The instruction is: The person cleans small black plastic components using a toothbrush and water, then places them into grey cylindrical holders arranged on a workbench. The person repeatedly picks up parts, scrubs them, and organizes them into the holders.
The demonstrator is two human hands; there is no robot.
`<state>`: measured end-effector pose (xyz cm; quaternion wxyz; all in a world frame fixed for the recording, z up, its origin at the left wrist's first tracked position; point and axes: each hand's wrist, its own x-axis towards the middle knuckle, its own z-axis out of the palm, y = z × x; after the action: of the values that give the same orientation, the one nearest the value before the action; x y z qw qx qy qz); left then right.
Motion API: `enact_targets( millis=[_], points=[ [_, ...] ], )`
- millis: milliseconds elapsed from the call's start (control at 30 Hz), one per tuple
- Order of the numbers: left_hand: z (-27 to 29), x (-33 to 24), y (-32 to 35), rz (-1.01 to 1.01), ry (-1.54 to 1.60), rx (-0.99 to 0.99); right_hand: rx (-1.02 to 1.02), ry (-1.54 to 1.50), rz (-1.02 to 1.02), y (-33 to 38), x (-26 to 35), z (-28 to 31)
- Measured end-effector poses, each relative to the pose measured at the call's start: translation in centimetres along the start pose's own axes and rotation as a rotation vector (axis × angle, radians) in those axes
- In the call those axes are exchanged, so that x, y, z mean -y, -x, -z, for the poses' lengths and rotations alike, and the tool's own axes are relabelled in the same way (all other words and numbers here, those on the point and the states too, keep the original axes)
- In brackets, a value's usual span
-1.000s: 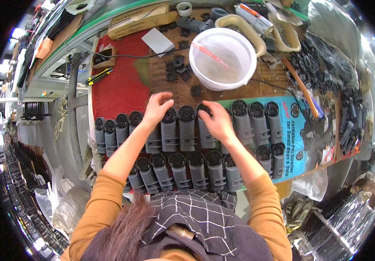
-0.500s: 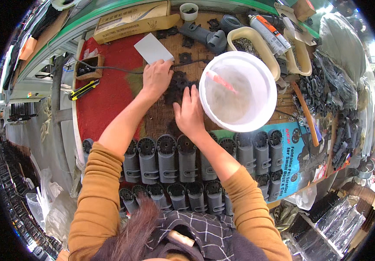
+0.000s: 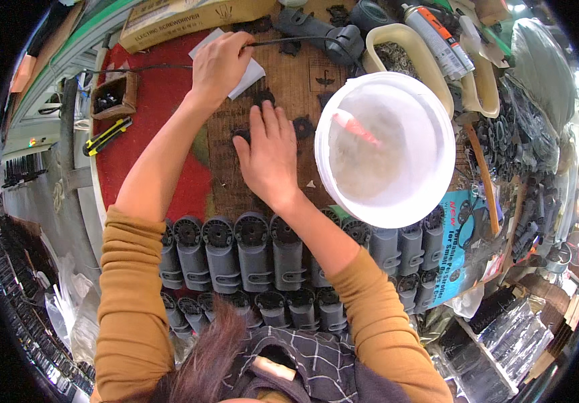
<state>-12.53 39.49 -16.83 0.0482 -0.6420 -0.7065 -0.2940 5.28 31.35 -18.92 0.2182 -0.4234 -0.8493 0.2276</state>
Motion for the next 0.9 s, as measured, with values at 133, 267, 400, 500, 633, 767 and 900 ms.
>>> enact_targets(
  millis=[133, 267, 400, 500, 633, 767, 900],
  points=[
    [0.8, -1.9, 5.0, -0.052, 0.213, 0.003, -0.071, 0.016, -0.149, 2.6, -0.2, 1.2],
    [2.9, -3.3, 9.6, 0.037, 0.349, 0.058, 0.214, -0.027, -0.153, 3.7, 1.3, 1.8],
    [2.6, -3.3, 10.3, 0.158, 0.285, 0.123, -0.006, 0.037, -0.113, 4.0, 1.1, 2.7],
    [-0.3, -5.3, 8.4, 0.049, 0.394, 0.068, 0.053, -0.112, -0.102, 5.0, 0.7, 4.0],
    [-5.0, -9.5, 5.1, -0.051, 0.387, 0.098, 0.134, -0.09, -0.118, 7.6, 1.6, 6.3],
    [-5.7, -10.3, 4.8, 0.029, 0.323, 0.17, 0.143, -0.07, -0.12, 9.4, 1.8, 7.6],
    [-1.8, -7.1, 7.4, 0.272, 0.695, 0.305, 0.106, -0.112, -0.121, 9.5, 1.2, 7.5]
  ],
)
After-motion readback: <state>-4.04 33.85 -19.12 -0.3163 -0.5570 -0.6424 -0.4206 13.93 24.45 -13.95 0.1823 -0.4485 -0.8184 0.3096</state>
